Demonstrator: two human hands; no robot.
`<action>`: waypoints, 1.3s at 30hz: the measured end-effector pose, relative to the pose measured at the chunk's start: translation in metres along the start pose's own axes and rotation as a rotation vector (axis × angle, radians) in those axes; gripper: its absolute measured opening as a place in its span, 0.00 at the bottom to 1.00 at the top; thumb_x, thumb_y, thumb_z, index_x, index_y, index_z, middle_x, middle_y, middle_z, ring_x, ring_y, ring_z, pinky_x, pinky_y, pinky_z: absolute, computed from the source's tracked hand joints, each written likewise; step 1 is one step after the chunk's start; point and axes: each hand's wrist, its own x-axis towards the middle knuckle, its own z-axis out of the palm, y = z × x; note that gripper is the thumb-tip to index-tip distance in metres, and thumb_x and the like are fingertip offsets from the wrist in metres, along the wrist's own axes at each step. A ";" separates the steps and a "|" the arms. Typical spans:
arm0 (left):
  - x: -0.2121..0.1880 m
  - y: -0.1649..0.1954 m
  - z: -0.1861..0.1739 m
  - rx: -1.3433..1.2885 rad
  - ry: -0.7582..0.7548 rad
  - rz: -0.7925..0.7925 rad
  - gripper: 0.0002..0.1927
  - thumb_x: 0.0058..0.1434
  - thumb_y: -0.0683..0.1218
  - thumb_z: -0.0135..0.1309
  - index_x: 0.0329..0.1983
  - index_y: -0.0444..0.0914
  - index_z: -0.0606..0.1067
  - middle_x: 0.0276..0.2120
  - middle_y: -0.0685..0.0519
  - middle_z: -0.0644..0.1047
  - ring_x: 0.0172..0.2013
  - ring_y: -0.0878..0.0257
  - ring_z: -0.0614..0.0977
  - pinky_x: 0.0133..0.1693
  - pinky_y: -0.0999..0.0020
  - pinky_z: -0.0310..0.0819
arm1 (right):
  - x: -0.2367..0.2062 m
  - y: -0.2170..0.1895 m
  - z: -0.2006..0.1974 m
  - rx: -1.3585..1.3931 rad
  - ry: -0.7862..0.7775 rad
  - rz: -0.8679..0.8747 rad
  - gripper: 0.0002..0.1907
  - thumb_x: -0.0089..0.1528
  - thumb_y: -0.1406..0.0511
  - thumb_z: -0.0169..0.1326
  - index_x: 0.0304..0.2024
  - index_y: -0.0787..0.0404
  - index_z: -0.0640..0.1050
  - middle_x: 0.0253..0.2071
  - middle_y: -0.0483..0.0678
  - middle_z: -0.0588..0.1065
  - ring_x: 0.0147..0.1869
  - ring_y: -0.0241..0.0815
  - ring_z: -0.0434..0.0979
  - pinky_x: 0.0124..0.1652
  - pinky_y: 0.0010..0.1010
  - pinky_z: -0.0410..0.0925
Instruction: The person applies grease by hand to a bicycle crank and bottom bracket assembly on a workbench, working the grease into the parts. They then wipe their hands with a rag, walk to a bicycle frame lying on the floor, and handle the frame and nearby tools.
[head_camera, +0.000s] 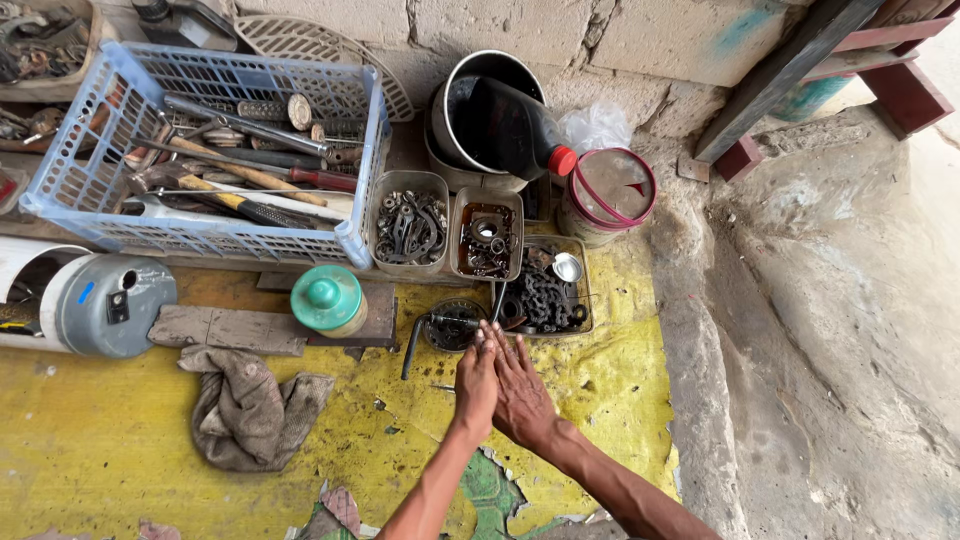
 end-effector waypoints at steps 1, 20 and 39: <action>0.000 -0.010 0.000 0.053 0.056 0.042 0.22 0.70 0.61 0.36 0.43 0.43 0.75 0.28 0.55 0.75 0.27 0.64 0.77 0.30 0.63 0.75 | 0.000 -0.002 -0.001 -0.003 -0.105 0.038 0.45 0.61 0.56 0.45 0.73 0.68 0.44 0.77 0.67 0.40 0.82 0.60 0.31 0.71 0.56 0.26; 0.024 -0.022 -0.021 0.287 0.186 -0.056 0.28 0.63 0.69 0.51 0.23 0.42 0.68 0.16 0.57 0.58 0.15 0.63 0.59 0.19 0.62 0.53 | -0.015 -0.004 0.002 -0.154 -0.256 -0.133 0.38 0.62 0.65 0.42 0.73 0.69 0.50 0.77 0.69 0.42 0.82 0.63 0.36 0.75 0.59 0.33; 0.042 -0.017 -0.044 -0.156 0.045 -0.102 0.22 0.69 0.58 0.48 0.27 0.39 0.73 0.17 0.53 0.71 0.15 0.62 0.69 0.20 0.64 0.65 | -0.010 0.022 -0.004 1.100 -0.068 0.255 0.35 0.62 0.68 0.40 0.74 0.58 0.57 0.77 0.53 0.53 0.78 0.56 0.54 0.70 0.46 0.59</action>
